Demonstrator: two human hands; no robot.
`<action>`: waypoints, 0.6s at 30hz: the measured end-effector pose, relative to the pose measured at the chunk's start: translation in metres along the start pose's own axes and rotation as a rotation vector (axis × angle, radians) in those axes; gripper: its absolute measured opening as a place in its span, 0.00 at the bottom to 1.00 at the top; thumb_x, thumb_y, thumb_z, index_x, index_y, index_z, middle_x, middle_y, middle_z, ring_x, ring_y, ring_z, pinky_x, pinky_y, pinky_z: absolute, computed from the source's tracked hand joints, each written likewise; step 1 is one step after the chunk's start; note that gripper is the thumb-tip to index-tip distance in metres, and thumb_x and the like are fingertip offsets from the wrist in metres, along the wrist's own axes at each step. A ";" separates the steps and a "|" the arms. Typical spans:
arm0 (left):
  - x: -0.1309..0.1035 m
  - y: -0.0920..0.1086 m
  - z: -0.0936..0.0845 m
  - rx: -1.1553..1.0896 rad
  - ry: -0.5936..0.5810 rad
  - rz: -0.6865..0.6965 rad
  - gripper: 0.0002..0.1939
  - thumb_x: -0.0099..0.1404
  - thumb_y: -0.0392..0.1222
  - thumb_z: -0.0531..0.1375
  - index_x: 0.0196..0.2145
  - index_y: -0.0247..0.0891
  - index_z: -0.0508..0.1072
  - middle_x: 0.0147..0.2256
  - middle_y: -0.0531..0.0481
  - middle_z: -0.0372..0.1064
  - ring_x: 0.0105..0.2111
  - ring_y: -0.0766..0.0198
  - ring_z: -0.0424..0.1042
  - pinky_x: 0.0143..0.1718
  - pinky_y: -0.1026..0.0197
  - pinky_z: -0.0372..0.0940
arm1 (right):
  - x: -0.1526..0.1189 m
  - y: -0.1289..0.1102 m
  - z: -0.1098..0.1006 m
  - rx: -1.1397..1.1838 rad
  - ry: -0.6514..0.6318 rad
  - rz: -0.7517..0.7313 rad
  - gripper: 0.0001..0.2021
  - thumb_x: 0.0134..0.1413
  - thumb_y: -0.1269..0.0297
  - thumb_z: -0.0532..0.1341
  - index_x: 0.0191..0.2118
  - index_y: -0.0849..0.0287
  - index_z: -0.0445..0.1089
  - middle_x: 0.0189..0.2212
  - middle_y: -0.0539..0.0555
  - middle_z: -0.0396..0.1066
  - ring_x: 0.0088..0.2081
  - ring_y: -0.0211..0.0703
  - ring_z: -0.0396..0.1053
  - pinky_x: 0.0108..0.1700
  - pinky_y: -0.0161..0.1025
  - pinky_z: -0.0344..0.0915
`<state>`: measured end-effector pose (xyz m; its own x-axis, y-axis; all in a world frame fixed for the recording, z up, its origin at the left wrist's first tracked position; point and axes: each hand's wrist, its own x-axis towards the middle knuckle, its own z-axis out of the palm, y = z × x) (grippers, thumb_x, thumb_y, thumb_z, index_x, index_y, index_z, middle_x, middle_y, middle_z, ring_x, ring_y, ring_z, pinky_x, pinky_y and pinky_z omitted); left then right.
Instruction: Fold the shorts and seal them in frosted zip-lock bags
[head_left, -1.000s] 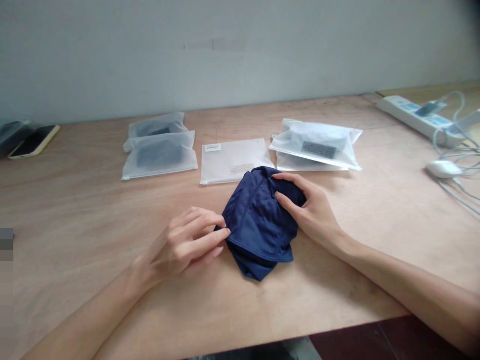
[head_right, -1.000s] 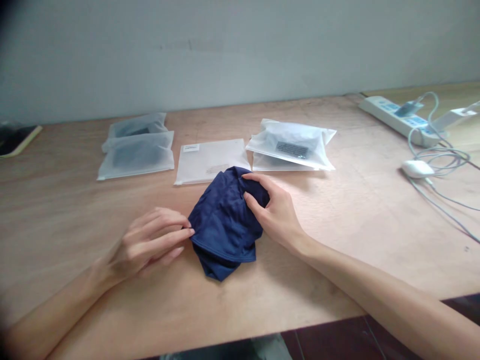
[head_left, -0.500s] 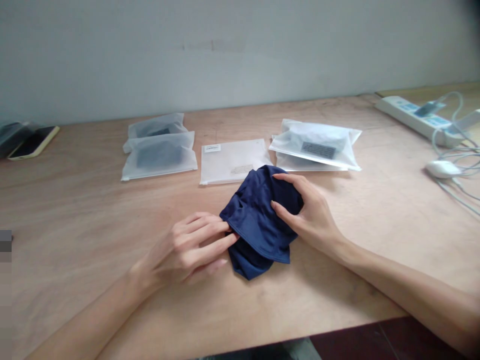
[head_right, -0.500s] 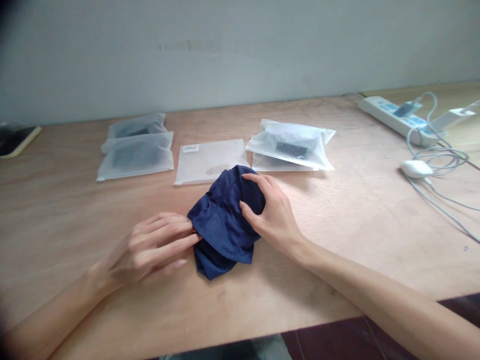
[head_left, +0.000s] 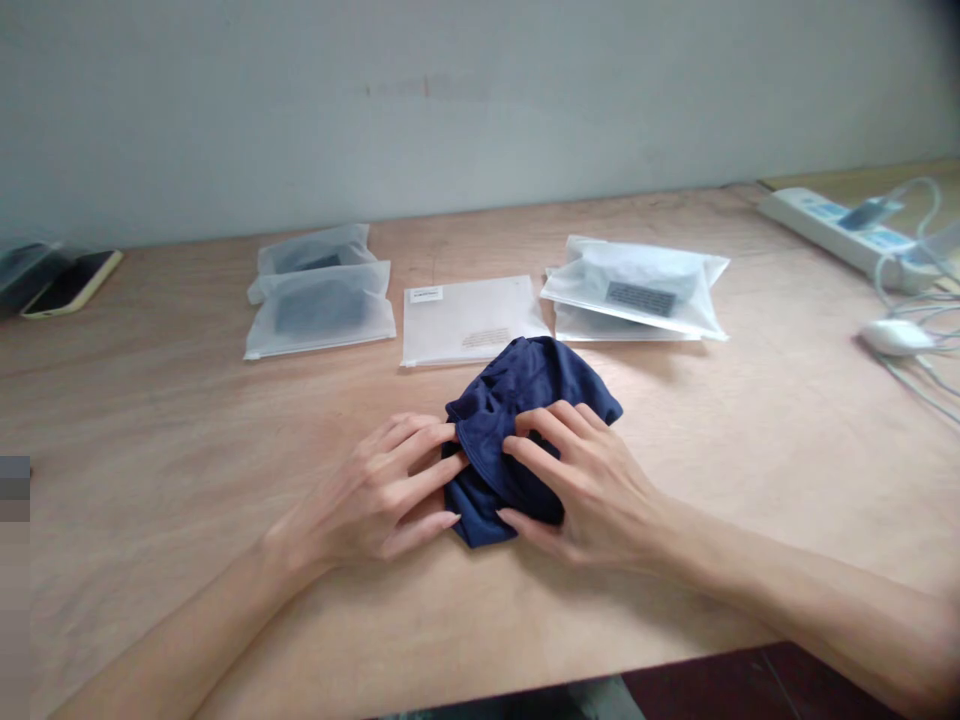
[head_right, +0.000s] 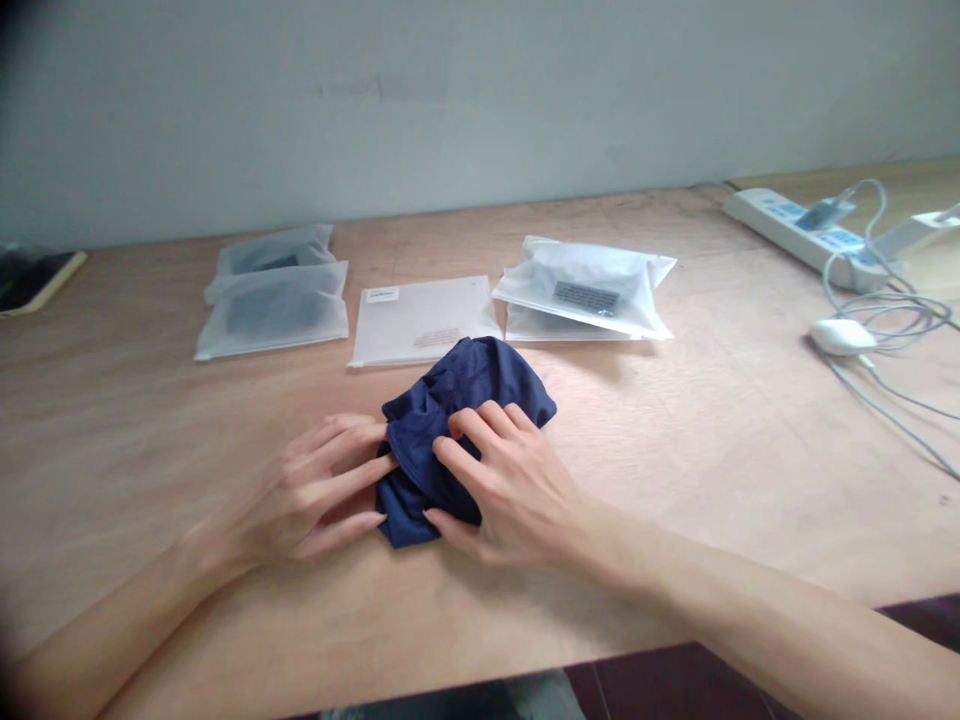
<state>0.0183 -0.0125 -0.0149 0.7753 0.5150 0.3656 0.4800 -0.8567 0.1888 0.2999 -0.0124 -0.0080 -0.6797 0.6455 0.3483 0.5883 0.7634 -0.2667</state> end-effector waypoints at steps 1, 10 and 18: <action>0.000 -0.001 0.000 -0.004 0.003 0.013 0.21 0.72 0.46 0.61 0.58 0.35 0.72 0.56 0.34 0.71 0.58 0.44 0.69 0.59 0.41 0.68 | 0.000 0.000 0.001 -0.015 0.005 0.006 0.14 0.60 0.57 0.64 0.47 0.59 0.71 0.45 0.62 0.73 0.41 0.55 0.68 0.40 0.52 0.67; 0.002 -0.004 -0.005 -0.133 -0.006 0.123 0.18 0.70 0.38 0.58 0.55 0.37 0.76 0.56 0.40 0.75 0.62 0.48 0.68 0.64 0.43 0.65 | 0.002 0.017 0.002 0.257 0.271 0.309 0.16 0.61 0.71 0.58 0.54 0.54 0.65 0.39 0.53 0.77 0.35 0.43 0.76 0.36 0.38 0.70; 0.000 -0.012 -0.013 -0.101 0.098 -0.039 0.10 0.74 0.39 0.56 0.41 0.37 0.77 0.45 0.44 0.79 0.48 0.55 0.77 0.57 0.50 0.68 | 0.000 0.020 -0.007 0.415 0.349 0.301 0.18 0.69 0.68 0.53 0.59 0.47 0.71 0.47 0.54 0.74 0.41 0.45 0.74 0.40 0.42 0.71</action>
<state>0.0073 -0.0029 -0.0053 0.7109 0.5469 0.4421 0.4613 -0.8372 0.2939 0.3144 0.0024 -0.0069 -0.2854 0.8417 0.4584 0.4650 0.5399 -0.7016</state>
